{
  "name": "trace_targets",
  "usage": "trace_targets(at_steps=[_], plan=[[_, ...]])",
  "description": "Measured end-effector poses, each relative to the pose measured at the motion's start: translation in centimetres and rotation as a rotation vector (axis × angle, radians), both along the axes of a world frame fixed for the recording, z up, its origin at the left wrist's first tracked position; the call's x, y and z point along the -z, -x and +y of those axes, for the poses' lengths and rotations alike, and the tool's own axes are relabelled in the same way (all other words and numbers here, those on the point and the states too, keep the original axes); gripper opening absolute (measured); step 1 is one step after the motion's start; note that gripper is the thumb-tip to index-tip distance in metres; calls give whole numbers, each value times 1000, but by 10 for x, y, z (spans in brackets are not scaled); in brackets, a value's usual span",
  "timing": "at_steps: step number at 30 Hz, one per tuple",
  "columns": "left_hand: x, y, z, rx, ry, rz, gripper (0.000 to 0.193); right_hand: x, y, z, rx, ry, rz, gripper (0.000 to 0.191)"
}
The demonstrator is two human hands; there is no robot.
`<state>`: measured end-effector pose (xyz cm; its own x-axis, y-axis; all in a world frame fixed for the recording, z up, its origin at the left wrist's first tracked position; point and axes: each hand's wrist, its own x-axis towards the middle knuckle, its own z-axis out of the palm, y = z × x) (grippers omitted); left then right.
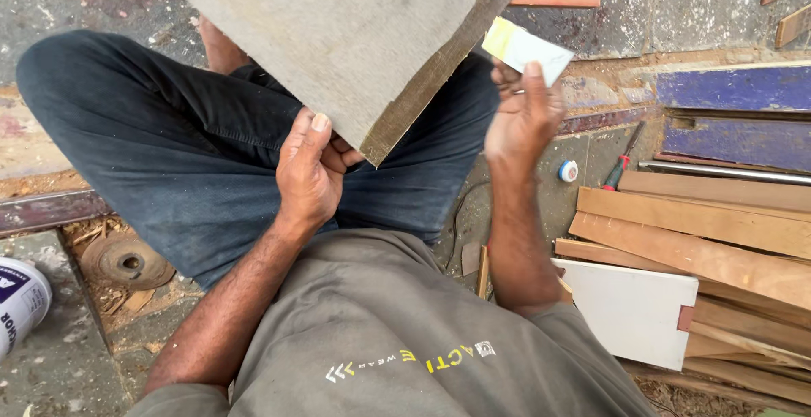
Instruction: The person sits cross-legged on the floor and applies a yellowish finish to a rectangular board using a small foam brush. They repeatedly dip the brush into a small can and spread the finish along the edges and surface of the board.
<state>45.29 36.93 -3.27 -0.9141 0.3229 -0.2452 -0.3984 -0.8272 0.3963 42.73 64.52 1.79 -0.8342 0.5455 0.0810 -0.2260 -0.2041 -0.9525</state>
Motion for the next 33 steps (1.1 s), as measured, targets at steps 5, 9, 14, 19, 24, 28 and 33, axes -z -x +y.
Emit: trace_targets(at_steps=[5, 9, 14, 19, 24, 28, 33], plan=[[1, 0, 1, 11, 57, -14, 37, 44, -9, 1, 42, 233, -20, 41], [3, -1, 4, 11, 68, -3, 36, 50, -31, -19, 46, 96, -15, 40], [1, 0, 5, 16, 96, -6, 38, 30, -35, 1, 4, -21, 42, 39], [-7, -2, 6, 5, 112, -21, 37, 21, 38, 69, 38, -356, 80, 23], [-15, -2, 7, -3, 90, -20, 35, 8, 51, 75, -165, -1410, 109, 18], [-19, 2, 7, -7, 80, -8, 34, -23, 25, 69, -270, -1616, 126, 25], [-21, 0, 9, 0, 115, -1, 37, -49, 70, 88, -146, -1379, -12, 20]])
